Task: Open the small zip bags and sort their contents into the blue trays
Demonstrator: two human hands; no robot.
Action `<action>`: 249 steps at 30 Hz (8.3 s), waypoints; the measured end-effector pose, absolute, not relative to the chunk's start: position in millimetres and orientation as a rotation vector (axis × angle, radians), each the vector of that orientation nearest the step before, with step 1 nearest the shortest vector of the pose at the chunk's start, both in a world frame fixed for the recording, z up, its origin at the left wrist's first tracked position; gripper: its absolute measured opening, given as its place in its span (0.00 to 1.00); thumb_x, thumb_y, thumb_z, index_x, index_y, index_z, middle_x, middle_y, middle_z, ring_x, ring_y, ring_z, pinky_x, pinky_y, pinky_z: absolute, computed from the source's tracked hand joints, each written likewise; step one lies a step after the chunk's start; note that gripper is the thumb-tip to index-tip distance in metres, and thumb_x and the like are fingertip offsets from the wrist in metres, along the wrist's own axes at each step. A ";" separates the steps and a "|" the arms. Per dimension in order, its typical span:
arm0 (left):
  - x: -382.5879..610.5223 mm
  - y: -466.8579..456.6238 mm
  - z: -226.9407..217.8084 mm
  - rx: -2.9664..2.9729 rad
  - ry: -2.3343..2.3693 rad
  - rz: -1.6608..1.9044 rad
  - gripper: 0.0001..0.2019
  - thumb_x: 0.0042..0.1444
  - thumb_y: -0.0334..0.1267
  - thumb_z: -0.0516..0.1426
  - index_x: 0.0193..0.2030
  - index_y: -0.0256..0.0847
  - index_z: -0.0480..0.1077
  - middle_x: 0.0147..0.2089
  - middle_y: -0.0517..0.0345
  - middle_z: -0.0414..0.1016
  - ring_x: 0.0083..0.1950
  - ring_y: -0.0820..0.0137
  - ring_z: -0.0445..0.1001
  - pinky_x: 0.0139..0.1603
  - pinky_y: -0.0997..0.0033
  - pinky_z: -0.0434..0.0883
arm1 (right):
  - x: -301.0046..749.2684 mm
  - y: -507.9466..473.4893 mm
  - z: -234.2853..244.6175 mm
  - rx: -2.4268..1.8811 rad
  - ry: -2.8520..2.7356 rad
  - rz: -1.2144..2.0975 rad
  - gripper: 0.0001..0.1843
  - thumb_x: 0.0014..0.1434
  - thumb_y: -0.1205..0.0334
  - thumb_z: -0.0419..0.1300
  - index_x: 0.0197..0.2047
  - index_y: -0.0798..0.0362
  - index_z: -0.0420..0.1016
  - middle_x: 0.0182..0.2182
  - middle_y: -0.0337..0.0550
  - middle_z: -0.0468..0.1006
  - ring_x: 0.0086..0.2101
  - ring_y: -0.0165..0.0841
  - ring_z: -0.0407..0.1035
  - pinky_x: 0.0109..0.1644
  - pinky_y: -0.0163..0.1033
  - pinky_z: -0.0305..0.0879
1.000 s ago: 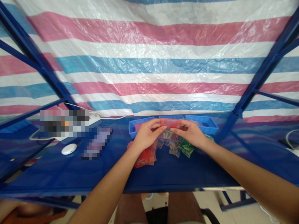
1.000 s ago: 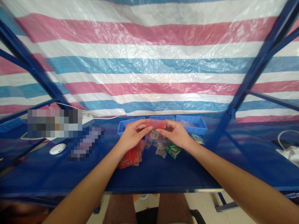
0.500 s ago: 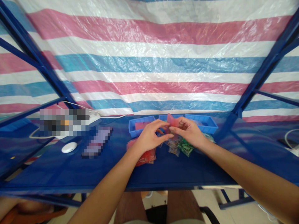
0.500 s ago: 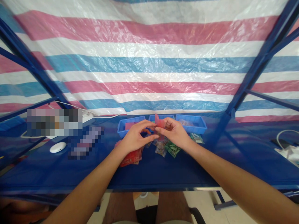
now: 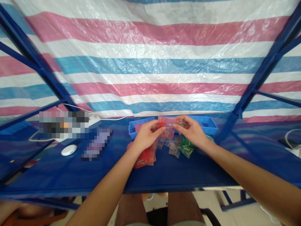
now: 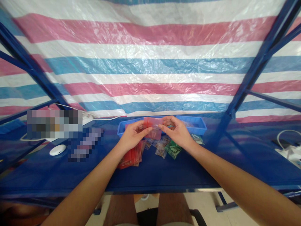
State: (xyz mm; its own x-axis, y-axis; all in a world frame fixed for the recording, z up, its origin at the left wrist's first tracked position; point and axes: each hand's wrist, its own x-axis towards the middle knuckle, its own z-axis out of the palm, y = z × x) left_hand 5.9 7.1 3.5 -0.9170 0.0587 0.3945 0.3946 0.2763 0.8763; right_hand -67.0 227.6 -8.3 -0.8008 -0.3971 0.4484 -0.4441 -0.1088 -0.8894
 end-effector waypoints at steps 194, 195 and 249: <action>9.0 -50.7 19.5 -0.111 -2.656 -0.283 0.25 0.72 0.51 0.47 0.38 0.41 0.81 0.45 0.47 0.79 0.46 0.60 0.78 0.54 0.62 0.71 | -66.8 243.7 0.2 1.591 -2.206 0.848 0.16 0.72 0.52 0.58 0.58 0.48 0.76 0.43 0.49 0.82 0.45 0.44 0.77 0.49 0.50 0.74; 8.4 -50.6 18.3 -0.099 -2.693 -0.267 0.26 0.72 0.52 0.47 0.36 0.41 0.80 0.43 0.47 0.80 0.45 0.60 0.78 0.52 0.62 0.71 | -66.2 243.9 1.2 1.614 -2.198 0.811 0.16 0.71 0.51 0.59 0.57 0.48 0.77 0.44 0.50 0.82 0.46 0.45 0.77 0.51 0.50 0.74; 13.3 9.4 7.6 -0.569 -2.389 -1.301 0.14 0.61 0.36 0.63 0.54 0.41 0.75 0.42 0.55 0.85 0.41 0.67 0.84 0.46 0.70 0.78 | -56.9 213.4 -20.8 1.253 -2.071 2.270 0.26 0.57 0.58 0.72 0.57 0.48 0.71 0.38 0.39 0.79 0.37 0.33 0.76 0.44 0.40 0.74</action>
State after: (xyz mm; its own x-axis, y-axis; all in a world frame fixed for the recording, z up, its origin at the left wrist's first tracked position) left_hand 13.3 9.4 7.6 -0.8540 0.1750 0.4899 0.5065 0.4947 0.7062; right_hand -56.9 213.4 -20.8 -0.7013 -0.5880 0.4030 -0.3474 -0.2117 -0.9135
